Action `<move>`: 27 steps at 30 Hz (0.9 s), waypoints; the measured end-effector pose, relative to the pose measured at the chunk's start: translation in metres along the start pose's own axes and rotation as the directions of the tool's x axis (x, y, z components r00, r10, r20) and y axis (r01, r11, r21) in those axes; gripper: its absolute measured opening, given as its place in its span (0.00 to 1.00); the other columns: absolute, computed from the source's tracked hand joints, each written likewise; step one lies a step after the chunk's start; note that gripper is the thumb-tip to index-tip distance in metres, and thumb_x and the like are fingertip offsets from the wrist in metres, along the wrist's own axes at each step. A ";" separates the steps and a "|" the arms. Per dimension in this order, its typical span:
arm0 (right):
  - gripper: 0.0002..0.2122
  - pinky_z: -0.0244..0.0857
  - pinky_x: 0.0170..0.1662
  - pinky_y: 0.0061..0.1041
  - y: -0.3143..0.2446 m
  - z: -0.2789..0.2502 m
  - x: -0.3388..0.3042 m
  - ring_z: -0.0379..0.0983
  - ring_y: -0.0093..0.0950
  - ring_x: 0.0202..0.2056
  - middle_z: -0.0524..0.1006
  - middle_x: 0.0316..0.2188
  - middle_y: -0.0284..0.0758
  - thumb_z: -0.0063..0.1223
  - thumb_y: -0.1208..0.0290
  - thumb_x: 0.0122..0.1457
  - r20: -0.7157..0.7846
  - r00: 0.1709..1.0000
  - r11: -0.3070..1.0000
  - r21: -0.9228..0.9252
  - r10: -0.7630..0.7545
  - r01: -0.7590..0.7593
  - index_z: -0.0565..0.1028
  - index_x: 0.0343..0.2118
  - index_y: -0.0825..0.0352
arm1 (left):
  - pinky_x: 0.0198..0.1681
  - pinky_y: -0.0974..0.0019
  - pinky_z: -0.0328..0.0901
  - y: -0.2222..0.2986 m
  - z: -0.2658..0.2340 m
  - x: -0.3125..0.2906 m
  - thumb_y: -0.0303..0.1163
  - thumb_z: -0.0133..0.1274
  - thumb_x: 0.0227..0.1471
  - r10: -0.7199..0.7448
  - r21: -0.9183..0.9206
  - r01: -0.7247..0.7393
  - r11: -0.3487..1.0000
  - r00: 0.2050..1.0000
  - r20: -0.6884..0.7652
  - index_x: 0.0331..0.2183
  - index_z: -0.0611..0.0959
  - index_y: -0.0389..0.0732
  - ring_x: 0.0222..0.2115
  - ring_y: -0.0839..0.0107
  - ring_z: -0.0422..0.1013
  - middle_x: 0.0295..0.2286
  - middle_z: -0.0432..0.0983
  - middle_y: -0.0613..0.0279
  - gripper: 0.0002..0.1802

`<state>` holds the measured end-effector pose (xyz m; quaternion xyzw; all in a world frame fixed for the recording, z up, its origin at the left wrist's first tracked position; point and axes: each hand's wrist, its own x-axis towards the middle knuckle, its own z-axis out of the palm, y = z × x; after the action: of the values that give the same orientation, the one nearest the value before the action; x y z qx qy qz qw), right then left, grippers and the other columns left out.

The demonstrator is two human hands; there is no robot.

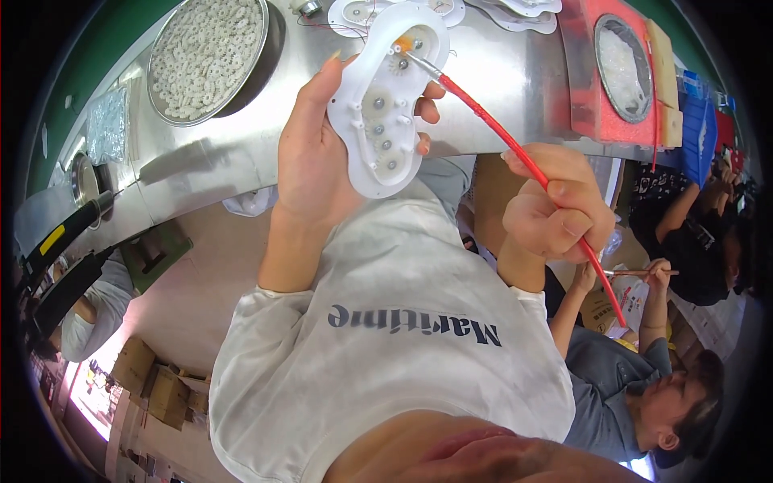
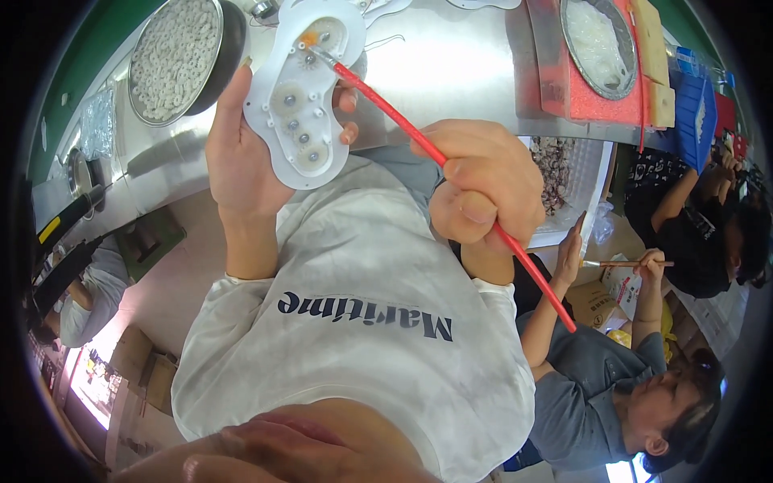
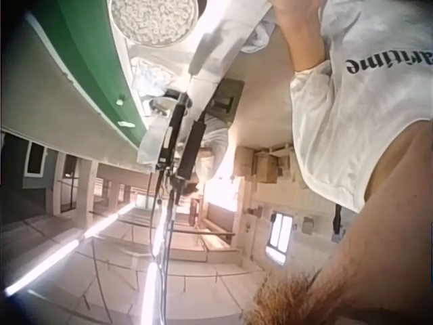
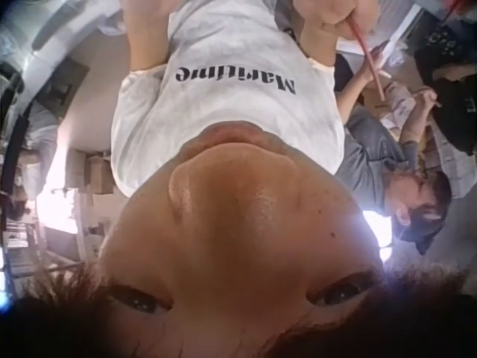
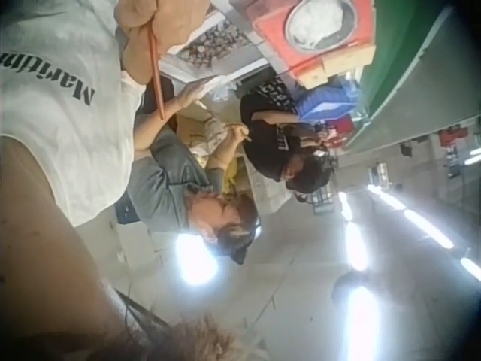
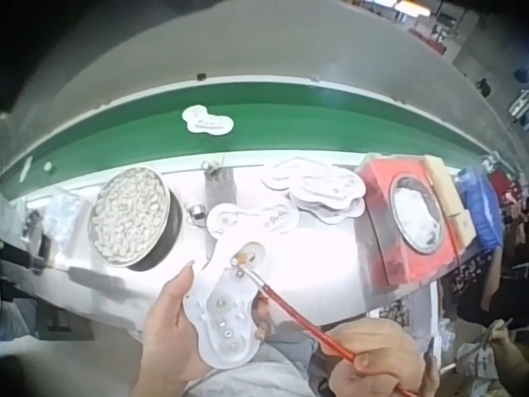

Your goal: Applying adhesive to small plastic components using a thin applicator tube on an assembly line.

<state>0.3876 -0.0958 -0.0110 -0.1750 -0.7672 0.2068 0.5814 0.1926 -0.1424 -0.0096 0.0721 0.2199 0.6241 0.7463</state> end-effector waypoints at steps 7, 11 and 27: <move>0.13 0.66 0.19 0.29 0.009 -0.003 0.009 0.71 0.39 0.14 0.72 0.15 0.54 0.30 0.69 0.64 -0.090 0.996 0.998 -0.054 0.017 -0.021 0.62 0.30 0.75 | 0.35 0.63 0.69 0.000 0.000 -0.001 0.47 0.28 0.61 0.022 0.121 -0.019 0.992 0.999 -0.027 0.50 0.67 0.35 0.38 0.63 0.70 0.41 0.71 0.43 0.28; 0.12 0.66 0.18 0.29 0.002 -0.011 0.009 0.70 0.38 0.14 0.72 0.15 0.54 0.30 0.70 0.63 -0.055 0.994 0.992 -0.073 0.095 -0.099 0.62 0.29 0.75 | 0.35 0.63 0.69 -0.002 -0.002 0.000 0.47 0.29 0.61 0.034 0.144 -0.031 0.989 0.999 -0.014 0.50 0.67 0.37 0.37 0.64 0.70 0.41 0.71 0.44 0.27; 0.12 0.67 0.18 0.30 0.005 -0.003 0.013 0.69 0.38 0.12 0.71 0.14 0.55 0.30 0.69 0.63 -0.144 0.989 0.997 -0.065 0.042 -0.052 0.61 0.30 0.74 | 0.35 0.64 0.68 -0.002 0.002 0.000 0.48 0.29 0.60 0.008 0.118 -0.003 0.993 0.999 -0.044 0.51 0.67 0.38 0.37 0.66 0.69 0.41 0.71 0.46 0.28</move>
<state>0.3870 -0.0846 -0.0025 -0.2271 -0.7260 0.1810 0.6234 0.1946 -0.1426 -0.0088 0.1028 0.2728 0.6135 0.7339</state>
